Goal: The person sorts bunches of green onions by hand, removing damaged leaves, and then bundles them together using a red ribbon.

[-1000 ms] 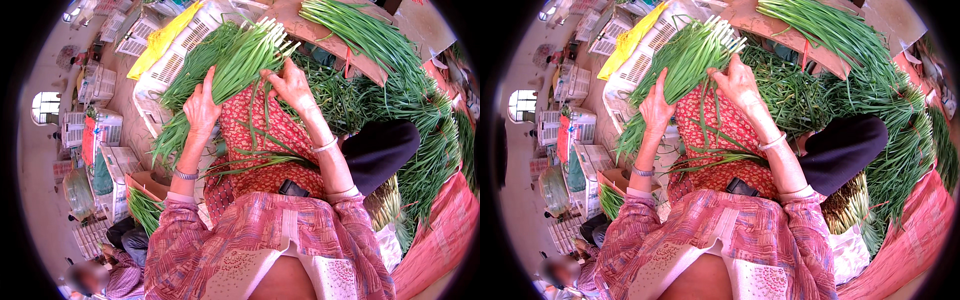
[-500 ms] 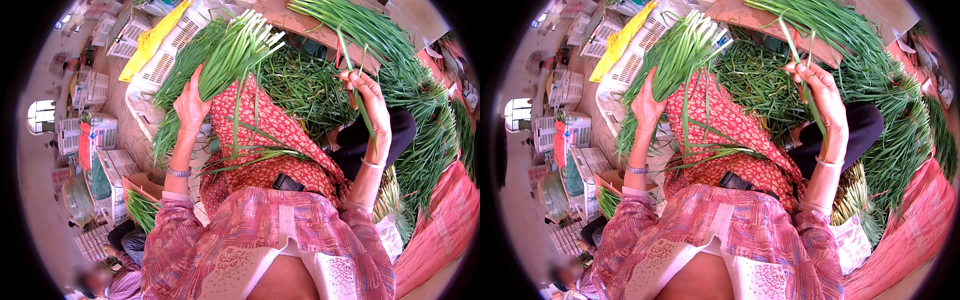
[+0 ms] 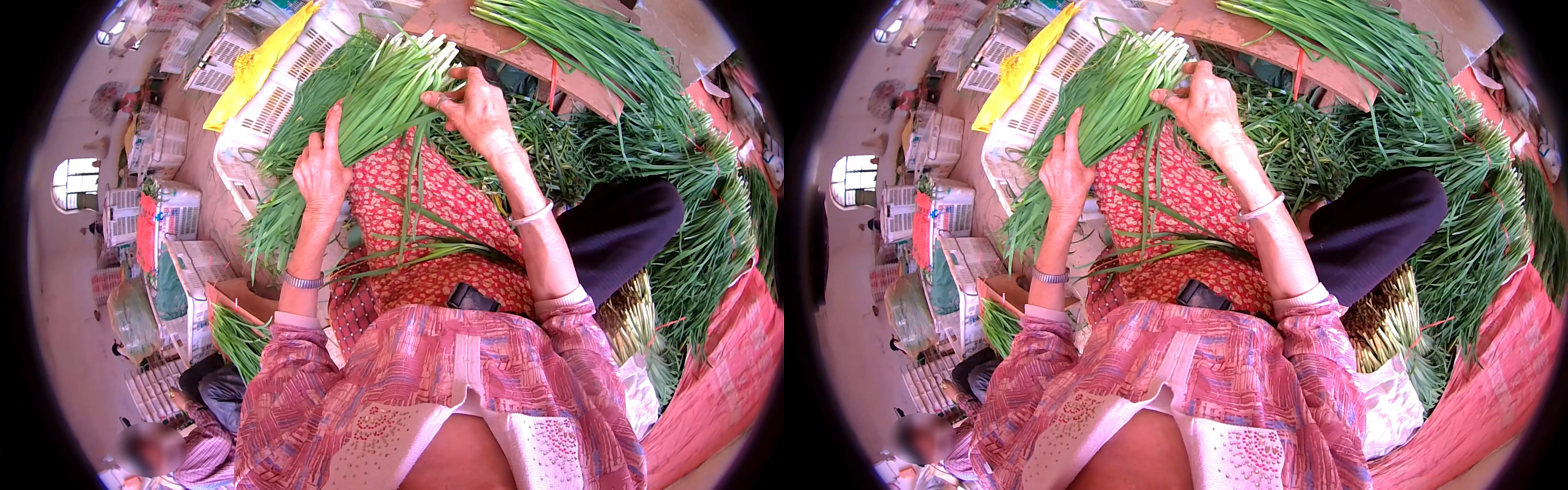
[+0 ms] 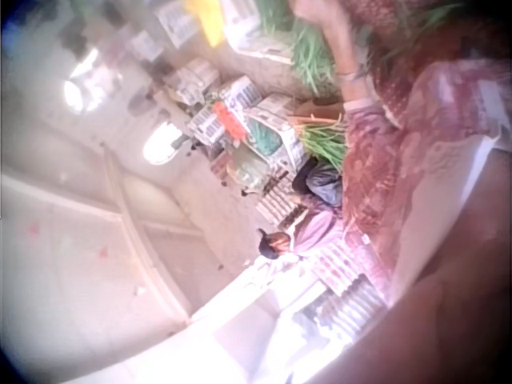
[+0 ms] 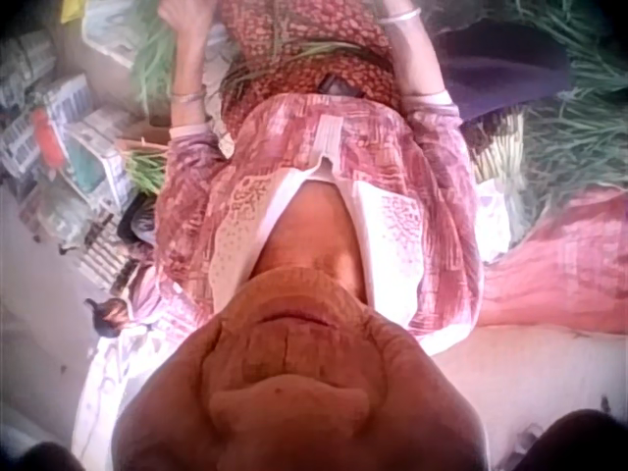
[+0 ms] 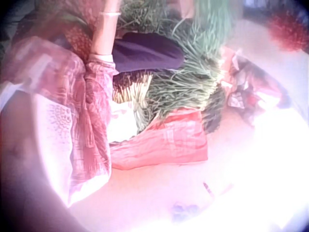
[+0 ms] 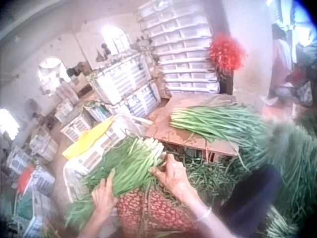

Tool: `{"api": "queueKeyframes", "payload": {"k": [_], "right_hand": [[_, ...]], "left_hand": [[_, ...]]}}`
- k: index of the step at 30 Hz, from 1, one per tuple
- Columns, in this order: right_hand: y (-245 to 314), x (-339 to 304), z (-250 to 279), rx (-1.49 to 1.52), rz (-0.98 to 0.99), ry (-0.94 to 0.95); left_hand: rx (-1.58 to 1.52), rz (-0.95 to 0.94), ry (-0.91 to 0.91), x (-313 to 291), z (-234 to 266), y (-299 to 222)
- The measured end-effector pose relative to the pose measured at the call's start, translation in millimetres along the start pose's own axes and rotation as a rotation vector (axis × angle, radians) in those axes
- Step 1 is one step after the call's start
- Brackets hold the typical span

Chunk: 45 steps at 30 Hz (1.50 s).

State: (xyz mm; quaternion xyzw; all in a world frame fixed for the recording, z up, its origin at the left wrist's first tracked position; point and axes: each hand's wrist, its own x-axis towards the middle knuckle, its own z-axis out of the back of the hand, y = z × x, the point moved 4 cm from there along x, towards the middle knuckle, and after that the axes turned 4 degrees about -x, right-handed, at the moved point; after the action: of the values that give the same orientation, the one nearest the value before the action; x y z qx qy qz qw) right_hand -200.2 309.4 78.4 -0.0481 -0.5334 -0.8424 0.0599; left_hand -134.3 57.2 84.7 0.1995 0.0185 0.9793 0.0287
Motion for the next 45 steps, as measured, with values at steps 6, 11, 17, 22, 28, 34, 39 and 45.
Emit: {"api": "queueKeyframes", "payload": {"k": [6,11,17,22,28,34,39,45], "right_hand": [[-14,2,-9,-0.101,-0.021,-0.136],[-14,0,-4,-0.292,0.025,-0.195],[-33,1,21,-0.424,0.012,-0.277],[-110,-6,110,-0.759,-0.172,-0.343],[-83,-23,82,-0.471,-0.029,-0.057],[-43,-10,6,0.167,-0.071,0.104],[-38,-9,-12,0.24,0.003,-0.096],[-27,-6,4,-0.185,0.235,-0.23]], "left_hand": [[0.019,-0.015,-0.009,-1,-1,1],[0.039,-0.045,-0.041,0,-2,0],[0.018,-0.01,0.024,1,-3,5],[-0.239,0.045,0.033,4,-2,5],[-0.316,0.084,0.047,1,-2,9],[-0.291,0.052,0.039,5,0,7],[-0.322,0.056,0.007,3,-2,10],[-0.324,0.045,0.019,4,-3,11]]}}
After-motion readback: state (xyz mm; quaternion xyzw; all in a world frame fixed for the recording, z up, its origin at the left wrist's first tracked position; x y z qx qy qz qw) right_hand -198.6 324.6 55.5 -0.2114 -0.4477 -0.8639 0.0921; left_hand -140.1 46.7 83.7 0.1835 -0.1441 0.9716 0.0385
